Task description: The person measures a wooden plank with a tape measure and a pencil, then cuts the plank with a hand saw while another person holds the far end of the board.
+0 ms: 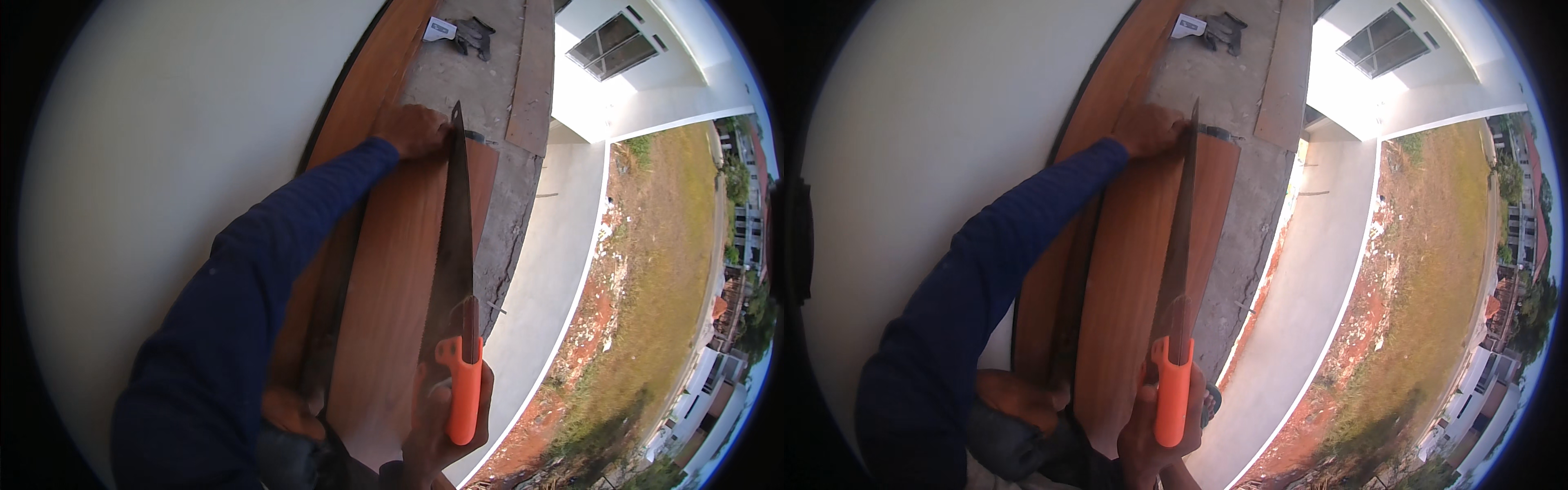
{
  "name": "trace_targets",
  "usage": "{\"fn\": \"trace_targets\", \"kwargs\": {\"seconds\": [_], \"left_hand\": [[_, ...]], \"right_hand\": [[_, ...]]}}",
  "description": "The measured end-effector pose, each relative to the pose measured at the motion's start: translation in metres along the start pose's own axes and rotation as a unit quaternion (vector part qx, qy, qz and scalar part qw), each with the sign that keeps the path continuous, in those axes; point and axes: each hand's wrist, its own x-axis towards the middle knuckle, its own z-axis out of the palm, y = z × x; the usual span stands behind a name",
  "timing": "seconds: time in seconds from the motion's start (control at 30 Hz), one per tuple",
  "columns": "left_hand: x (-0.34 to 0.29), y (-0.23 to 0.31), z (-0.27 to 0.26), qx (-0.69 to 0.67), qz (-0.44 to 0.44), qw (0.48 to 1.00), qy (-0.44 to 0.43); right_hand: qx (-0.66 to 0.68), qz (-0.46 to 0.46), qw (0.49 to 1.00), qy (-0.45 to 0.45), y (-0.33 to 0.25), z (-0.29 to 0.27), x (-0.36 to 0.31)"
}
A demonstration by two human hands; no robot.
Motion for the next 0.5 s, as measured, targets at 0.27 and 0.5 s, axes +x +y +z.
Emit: {"fn": "trace_targets", "kwargs": {"seconds": [0.27, 0.5], "left_hand": [[0.009, 0.017, -0.021, 0.021, -0.007, 0.999, -0.026], [0.01, 0.002, -0.006, 0.035, -0.001, 0.999, -0.013]], "right_hand": [[0.055, -0.058, 0.997, 0.016, 0.033, 0.05, 0.071], [0.076, -0.028, 0.996, 0.024, 0.031, 0.066, 0.08]]}}
